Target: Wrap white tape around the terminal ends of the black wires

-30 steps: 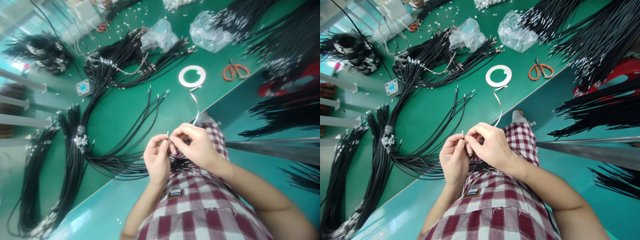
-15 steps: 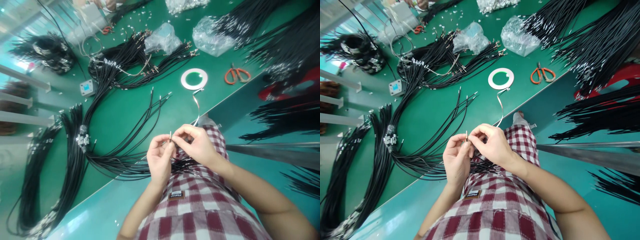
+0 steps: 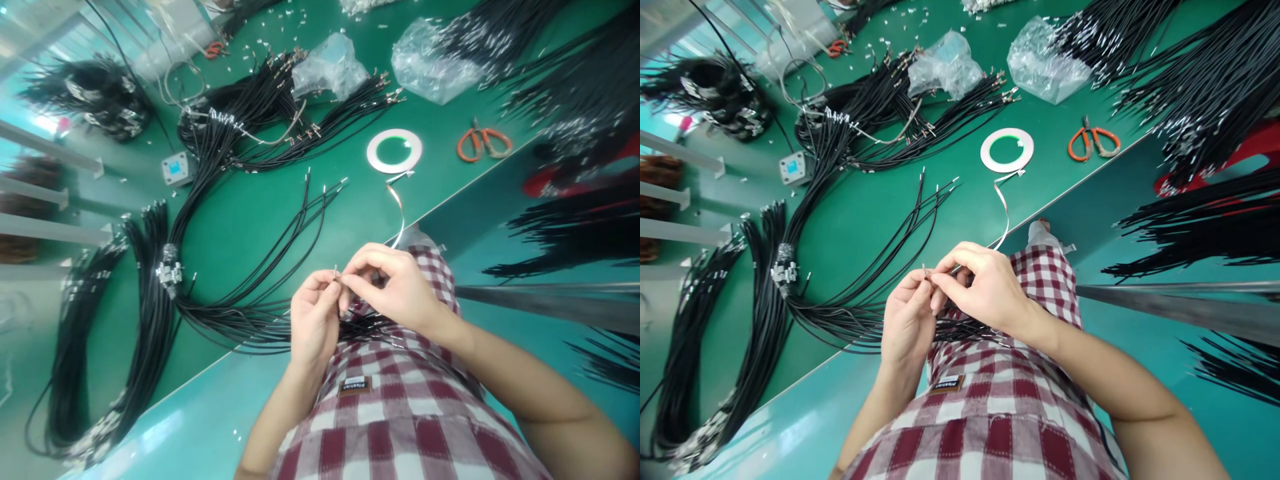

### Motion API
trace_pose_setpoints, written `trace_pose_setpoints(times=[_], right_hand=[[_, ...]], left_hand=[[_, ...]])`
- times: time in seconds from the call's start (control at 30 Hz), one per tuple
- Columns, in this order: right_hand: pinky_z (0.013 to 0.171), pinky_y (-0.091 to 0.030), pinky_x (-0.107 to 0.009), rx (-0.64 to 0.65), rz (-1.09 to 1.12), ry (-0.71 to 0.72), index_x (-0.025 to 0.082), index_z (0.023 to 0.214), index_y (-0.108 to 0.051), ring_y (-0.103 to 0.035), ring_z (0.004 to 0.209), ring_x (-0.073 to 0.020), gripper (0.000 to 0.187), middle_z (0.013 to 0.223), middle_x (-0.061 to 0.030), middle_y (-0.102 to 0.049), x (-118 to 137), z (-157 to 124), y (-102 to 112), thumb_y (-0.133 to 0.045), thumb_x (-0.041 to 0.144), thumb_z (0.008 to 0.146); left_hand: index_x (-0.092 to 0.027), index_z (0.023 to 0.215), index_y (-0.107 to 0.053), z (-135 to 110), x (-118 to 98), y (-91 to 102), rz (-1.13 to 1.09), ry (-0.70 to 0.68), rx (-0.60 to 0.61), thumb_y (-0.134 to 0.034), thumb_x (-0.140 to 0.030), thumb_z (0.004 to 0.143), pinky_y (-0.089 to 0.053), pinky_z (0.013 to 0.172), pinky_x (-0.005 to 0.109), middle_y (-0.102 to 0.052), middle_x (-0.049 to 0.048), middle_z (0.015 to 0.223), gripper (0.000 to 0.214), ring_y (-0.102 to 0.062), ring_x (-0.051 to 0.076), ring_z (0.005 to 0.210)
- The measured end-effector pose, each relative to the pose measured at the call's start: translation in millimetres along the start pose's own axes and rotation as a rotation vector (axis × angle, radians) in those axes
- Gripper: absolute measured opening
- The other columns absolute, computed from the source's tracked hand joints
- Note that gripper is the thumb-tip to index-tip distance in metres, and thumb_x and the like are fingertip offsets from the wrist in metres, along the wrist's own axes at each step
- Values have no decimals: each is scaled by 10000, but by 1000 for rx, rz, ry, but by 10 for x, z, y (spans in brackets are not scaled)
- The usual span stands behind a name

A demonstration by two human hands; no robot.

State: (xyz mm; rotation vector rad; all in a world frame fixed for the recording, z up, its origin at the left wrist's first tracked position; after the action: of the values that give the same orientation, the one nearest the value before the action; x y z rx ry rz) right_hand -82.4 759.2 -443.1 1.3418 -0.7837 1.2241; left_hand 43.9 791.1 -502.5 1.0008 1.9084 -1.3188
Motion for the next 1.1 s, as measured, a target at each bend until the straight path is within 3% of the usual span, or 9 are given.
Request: trace_pose_setpoints(times=[0.13,0.47,0.53,0.67,0.83,1.1], right_hand=[[604,-467,-252,22,-37,-15,172,802,-683,-571,630,-104,103,808,-12,-661,6,26,-48,-663,228,886],[638,-498,-256,26,-78,-2,180,800,-673,-611,681,-123,93,825,-21,-665,58,56,-97,-651,196,889],[651,-511,-256,18,-72,25,184,878,-699,-618,682,-122,51,828,-18,-671,82,45,-95,-651,171,886],[666,-525,-271,-2,-91,90,190,1061,-735,-627,694,-136,187,808,-22,-672,133,22,-98,-642,171,900],[638,-508,-273,-51,-123,101,183,874,-765,-613,640,-123,116,778,-24,-671,159,20,-69,-651,182,896],[594,-473,-265,-52,-169,40,201,760,-720,-580,571,-106,121,762,-5,-687,139,26,-23,-710,247,872]], left_hand=[[-145,828,-651,-5,44,-2,-11,46,35,-817,-320,764,-377,523,176,-531,-38,515,249,-467,73,487],[-145,796,-629,16,42,17,-67,45,34,-791,-321,796,-371,517,174,-533,-39,496,239,-465,72,469],[-145,796,-634,21,13,37,-72,13,6,-813,-302,772,-375,510,170,-560,-34,538,239,-473,65,469],[-147,796,-639,11,-27,54,-83,-53,-38,-832,-272,748,-393,499,161,-606,-19,636,234,-497,55,489],[-161,811,-637,-5,-29,24,-79,-84,-28,-811,-273,775,-412,505,165,-565,-37,557,209,-501,70,489],[-144,808,-656,9,-22,52,-59,-55,-51,-831,-310,752,-393,515,165,-565,-29,560,248,-487,63,488]])
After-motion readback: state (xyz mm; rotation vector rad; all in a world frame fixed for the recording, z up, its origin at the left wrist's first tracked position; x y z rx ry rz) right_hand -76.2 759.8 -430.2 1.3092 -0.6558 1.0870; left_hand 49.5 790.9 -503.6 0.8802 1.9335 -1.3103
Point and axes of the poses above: each hand's wrist, its own z-axis towards the middle knuckle, its own y-axis out of the back of the hand, x = y × z, the point moved 10 cm from there along z, towards the middle knuckle
